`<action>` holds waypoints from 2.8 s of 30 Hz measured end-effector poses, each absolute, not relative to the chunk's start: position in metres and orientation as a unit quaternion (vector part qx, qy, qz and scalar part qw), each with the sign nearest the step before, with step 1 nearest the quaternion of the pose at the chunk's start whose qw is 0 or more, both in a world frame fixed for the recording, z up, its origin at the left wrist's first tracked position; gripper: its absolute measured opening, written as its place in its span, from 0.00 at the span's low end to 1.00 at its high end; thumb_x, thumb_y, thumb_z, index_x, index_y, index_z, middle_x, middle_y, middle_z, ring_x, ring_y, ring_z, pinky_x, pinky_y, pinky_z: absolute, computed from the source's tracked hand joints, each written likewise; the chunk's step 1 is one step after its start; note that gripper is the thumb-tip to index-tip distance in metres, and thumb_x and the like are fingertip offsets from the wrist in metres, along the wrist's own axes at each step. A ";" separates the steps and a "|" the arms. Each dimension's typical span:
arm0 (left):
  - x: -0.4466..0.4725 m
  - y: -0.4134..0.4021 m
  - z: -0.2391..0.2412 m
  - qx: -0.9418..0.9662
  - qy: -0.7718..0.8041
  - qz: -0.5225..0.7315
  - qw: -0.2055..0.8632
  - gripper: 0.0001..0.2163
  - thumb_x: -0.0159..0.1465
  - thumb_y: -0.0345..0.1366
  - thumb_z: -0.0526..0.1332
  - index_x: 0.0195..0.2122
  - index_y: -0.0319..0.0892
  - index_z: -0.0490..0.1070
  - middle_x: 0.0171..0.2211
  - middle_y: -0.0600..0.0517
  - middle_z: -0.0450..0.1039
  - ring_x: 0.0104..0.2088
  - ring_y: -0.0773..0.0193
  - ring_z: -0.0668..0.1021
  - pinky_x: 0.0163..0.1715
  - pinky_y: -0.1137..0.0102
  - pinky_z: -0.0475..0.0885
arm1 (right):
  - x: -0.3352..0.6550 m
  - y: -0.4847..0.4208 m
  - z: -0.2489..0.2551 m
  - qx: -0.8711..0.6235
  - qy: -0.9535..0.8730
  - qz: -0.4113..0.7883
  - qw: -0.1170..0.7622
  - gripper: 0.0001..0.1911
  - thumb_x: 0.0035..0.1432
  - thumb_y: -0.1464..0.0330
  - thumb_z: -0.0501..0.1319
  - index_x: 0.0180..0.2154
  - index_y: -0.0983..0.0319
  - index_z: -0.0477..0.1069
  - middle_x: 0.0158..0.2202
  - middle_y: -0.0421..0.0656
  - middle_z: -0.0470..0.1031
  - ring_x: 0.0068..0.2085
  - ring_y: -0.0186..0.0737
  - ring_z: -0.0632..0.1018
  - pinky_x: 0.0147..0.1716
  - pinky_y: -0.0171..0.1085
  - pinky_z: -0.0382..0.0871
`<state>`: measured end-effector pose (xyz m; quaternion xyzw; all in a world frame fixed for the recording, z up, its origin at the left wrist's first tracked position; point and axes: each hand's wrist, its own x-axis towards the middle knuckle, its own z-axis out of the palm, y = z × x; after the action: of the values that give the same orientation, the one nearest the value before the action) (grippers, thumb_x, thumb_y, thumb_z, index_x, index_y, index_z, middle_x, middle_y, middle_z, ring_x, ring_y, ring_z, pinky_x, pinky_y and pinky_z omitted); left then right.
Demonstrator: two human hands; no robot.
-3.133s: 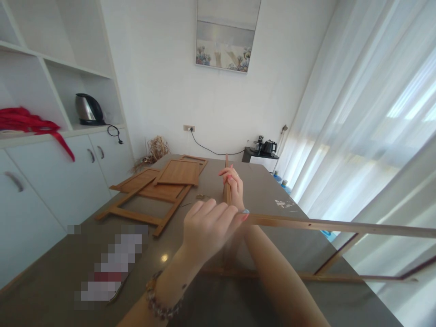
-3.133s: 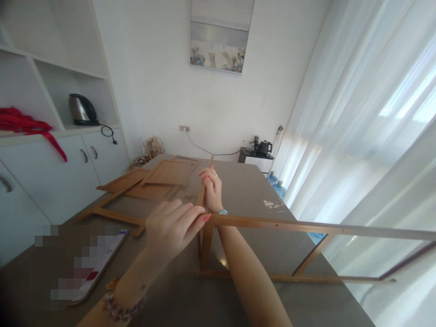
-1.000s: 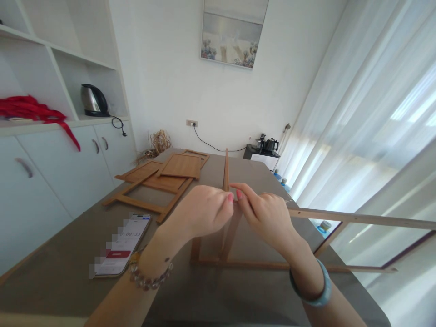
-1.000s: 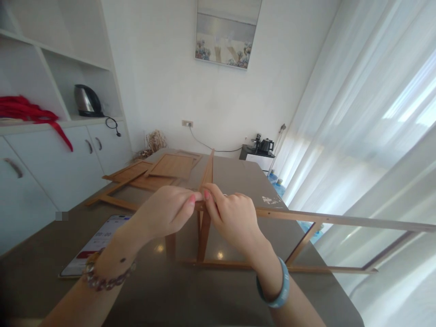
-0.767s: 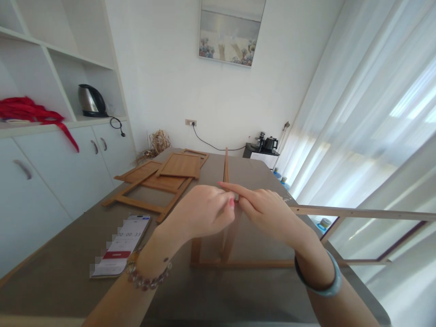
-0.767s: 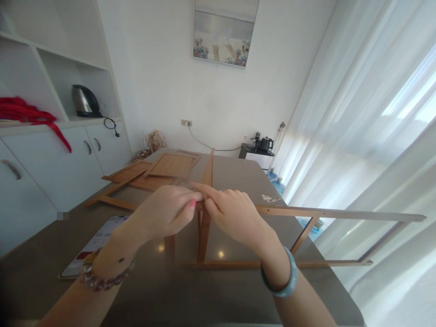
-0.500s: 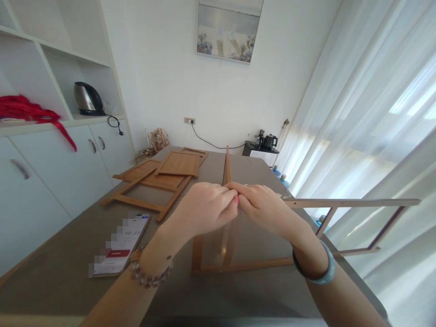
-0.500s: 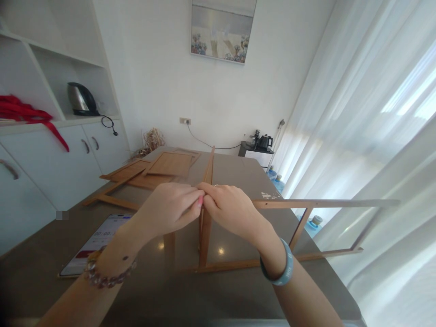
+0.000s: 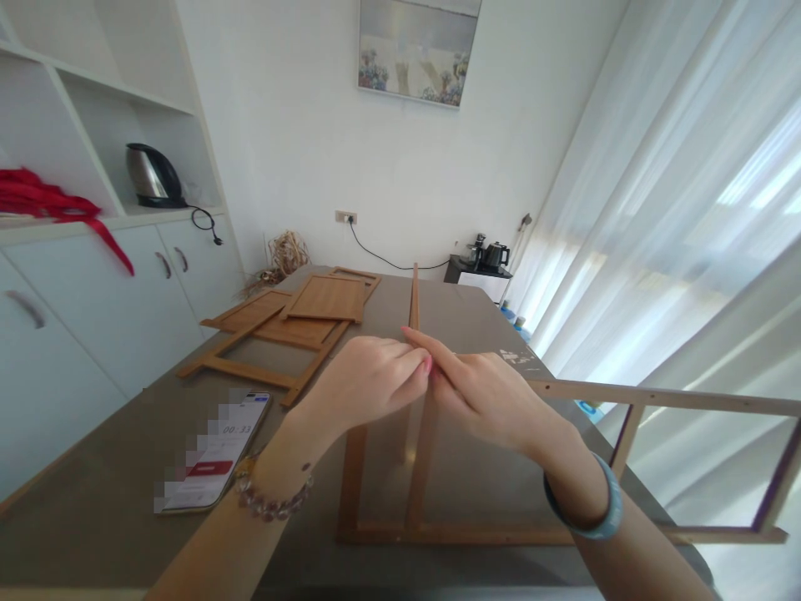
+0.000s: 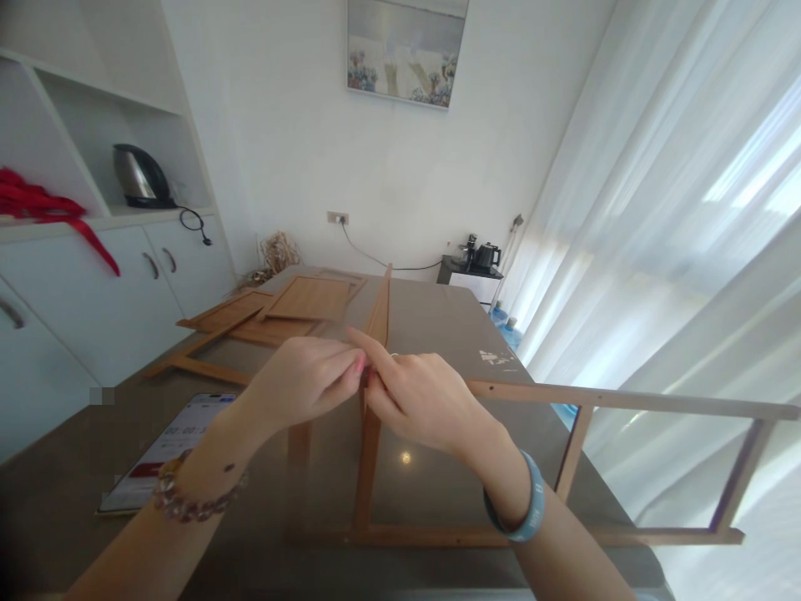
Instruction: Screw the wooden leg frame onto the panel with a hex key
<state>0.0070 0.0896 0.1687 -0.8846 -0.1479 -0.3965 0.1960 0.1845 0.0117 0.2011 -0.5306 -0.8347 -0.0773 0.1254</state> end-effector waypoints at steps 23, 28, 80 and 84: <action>0.008 0.088 0.173 -0.896 -0.152 -0.366 0.200 0.19 0.72 0.36 0.47 0.24 0.41 0.66 0.18 0.55 0.68 0.20 0.68 0.71 0.21 0.67 0.52 | 0.217 0.010 0.199 -0.558 -0.808 -0.186 0.038 0.30 0.67 0.46 0.41 0.41 0.57 0.73 0.19 0.40 0.73 0.21 0.36 0.71 0.24 0.35 0.45; 0.003 0.080 0.186 -0.934 -0.182 -0.293 0.093 0.24 0.72 0.45 0.41 0.26 0.41 0.67 0.20 0.54 0.69 0.23 0.66 0.72 0.22 0.68 0.52 | 0.218 0.015 0.196 -0.531 -0.812 -0.232 0.065 0.32 0.67 0.47 0.40 0.26 0.61 0.67 0.17 0.40 0.69 0.20 0.34 0.66 0.25 0.36 0.43; 0.015 0.077 0.183 -0.910 -0.186 -0.295 0.224 0.18 0.72 0.43 0.50 0.30 0.39 0.69 0.22 0.52 0.76 0.20 0.64 0.77 0.18 0.70 0.53 | 0.209 0.027 0.240 -0.466 -0.852 0.225 0.077 0.25 0.58 0.73 0.55 0.57 0.56 0.58 0.38 0.38 0.77 0.33 0.33 0.75 0.33 0.33 0.66; 0.016 0.077 0.182 -0.910 -0.169 -0.310 0.219 0.19 0.72 0.45 0.49 0.30 0.39 0.69 0.23 0.51 0.76 0.22 0.62 0.79 0.18 0.70 0.55 | 0.222 0.034 0.249 -0.432 -0.843 0.316 0.051 0.29 0.62 0.70 0.51 0.64 0.57 0.54 0.52 0.45 0.74 0.47 0.36 0.76 0.44 0.36 0.70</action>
<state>0.0158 0.0767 0.1816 -0.9097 -0.1694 -0.3097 0.2189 0.2217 0.0336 0.2487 -0.4317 -0.8432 0.3161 0.0512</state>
